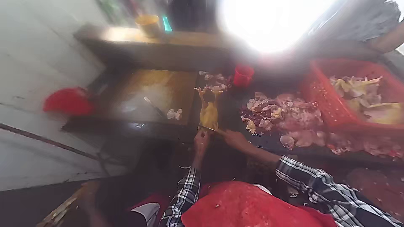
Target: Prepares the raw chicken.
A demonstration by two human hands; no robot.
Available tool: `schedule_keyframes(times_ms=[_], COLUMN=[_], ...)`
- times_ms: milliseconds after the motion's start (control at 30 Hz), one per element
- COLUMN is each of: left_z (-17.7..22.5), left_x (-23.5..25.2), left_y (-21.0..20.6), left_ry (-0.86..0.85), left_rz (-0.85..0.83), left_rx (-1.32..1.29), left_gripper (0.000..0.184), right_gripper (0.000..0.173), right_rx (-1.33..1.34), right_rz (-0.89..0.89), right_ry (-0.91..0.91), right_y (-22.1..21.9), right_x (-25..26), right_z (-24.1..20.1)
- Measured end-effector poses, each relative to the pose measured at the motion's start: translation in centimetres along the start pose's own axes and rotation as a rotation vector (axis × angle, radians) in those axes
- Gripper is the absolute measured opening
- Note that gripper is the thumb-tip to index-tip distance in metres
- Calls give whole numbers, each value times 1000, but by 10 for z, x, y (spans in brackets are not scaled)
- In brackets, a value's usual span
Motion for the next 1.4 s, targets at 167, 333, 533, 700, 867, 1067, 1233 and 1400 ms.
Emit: schedule_keyframes(times_ms=[167,333,533,700,867,1067,1233,1400], left_z=[-19,-18,-18,-8,-37,-33,-68,-119], left_x=[5,22,30,-17,-79,-106,-103,-65], left_y=[1,-16,-23,-23,-28,-67,-79,-35], left_ry=[90,342,337,365,536,809,805,337], left_rz=[-192,-478,-451,-515,-594,-463,-216,-305], left_rx=[-67,8,123,-5,-204,-846,-815,337], left_gripper=[43,69,52,48,63,66,43,48], right_gripper=[57,49,47,40,40,43,42,45], right_rx=[127,692,617,371,264,308,172,231], right_rz=[-26,163,205,183,30,70,55,108], right_ry=[-76,-369,-225,132,252,151,144,71], right_y=[-7,-26,-22,48,47,41,39,32], right_x=[-50,-67,-49,18,69,62,54,69], right_z=[75,140,104,-6,-74,-69,-78,-67])
Point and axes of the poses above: each hand's wrist, its own x-axis towards the middle knuckle, its own y-axis out of the back of the hand, z = x × y, the point moved 10 cm from there along x, towards the middle knuckle, and after that the axes turned 7 degrees about -y, right-handed, at the moved point
